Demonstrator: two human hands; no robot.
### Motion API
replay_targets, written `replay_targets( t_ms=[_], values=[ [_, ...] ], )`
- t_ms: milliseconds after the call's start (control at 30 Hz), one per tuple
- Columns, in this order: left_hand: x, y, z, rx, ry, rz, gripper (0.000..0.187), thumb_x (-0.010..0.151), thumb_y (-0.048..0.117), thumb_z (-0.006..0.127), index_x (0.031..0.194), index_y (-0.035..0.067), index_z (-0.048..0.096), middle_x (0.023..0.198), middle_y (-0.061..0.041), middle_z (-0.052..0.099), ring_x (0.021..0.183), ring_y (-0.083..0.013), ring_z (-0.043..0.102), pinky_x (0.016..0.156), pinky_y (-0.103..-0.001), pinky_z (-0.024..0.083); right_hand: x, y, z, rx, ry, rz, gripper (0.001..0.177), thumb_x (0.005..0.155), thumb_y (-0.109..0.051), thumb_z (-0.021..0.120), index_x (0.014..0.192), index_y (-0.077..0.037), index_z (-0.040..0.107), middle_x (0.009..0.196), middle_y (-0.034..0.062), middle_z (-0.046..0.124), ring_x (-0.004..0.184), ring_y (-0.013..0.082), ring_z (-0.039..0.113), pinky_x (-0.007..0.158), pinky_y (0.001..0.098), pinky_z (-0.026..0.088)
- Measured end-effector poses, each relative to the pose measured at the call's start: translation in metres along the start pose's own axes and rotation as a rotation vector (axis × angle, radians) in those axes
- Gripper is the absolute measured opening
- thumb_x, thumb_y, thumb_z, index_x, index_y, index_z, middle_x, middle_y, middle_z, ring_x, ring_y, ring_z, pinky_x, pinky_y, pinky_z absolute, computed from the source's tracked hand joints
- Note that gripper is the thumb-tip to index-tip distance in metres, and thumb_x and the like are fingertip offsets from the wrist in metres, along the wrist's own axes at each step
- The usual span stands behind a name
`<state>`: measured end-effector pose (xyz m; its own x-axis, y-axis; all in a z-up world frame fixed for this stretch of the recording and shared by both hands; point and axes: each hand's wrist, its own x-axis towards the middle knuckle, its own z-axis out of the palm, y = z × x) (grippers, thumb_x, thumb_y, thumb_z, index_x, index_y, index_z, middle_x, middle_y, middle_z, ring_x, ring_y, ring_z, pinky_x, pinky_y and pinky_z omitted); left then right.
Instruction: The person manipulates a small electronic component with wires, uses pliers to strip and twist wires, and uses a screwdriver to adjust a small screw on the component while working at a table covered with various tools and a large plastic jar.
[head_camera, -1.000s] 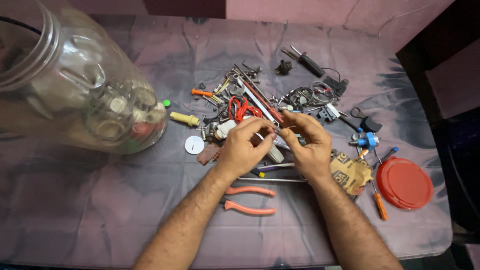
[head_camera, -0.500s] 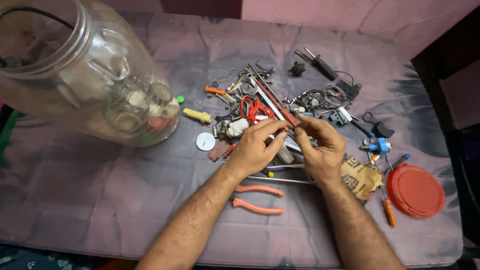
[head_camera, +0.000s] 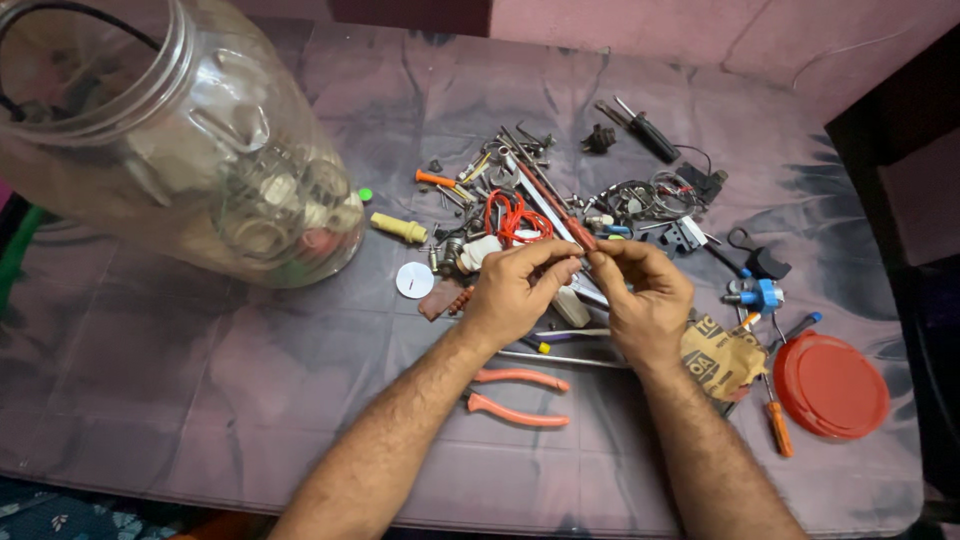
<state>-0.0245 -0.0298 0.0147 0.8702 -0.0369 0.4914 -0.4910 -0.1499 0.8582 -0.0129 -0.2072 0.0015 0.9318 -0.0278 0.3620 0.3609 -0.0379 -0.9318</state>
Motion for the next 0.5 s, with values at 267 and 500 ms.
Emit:
replay_targets(
  t_ms=[267, 500],
  values=[
    [-0.0004, -0.0013, 0.0016, -0.008, 0.03, -0.014, 0.021, 0.098, 0.016, 0.073, 0.115, 0.005, 0.075, 0.097, -0.009, 0.079, 0.081, -0.0118, 0.075, 0.071, -0.027, 0.059, 0.0, -0.0007, -0.001, 0.101, -0.007, 0.055, 0.015, 0.099, 0.0, 0.072, 0.113, 0.003, 0.071, 0.101, 0.0045, 0.074, 0.089, 0.0078, 0.069, 0.081, 0.0212, 0.057],
    [0.0011, 0.0045, -0.0007, 0.022, 0.035, -0.018, 0.02, 0.097, 0.015, 0.075, 0.114, 0.005, 0.075, 0.094, -0.009, 0.078, 0.078, -0.0132, 0.073, 0.069, -0.027, 0.058, 0.0022, -0.001, -0.0047, 0.168, -0.043, 0.124, 0.018, 0.098, -0.005, 0.072, 0.113, 0.002, 0.068, 0.102, 0.0049, 0.074, 0.09, 0.0098, 0.069, 0.085, 0.0237, 0.057]
  ],
)
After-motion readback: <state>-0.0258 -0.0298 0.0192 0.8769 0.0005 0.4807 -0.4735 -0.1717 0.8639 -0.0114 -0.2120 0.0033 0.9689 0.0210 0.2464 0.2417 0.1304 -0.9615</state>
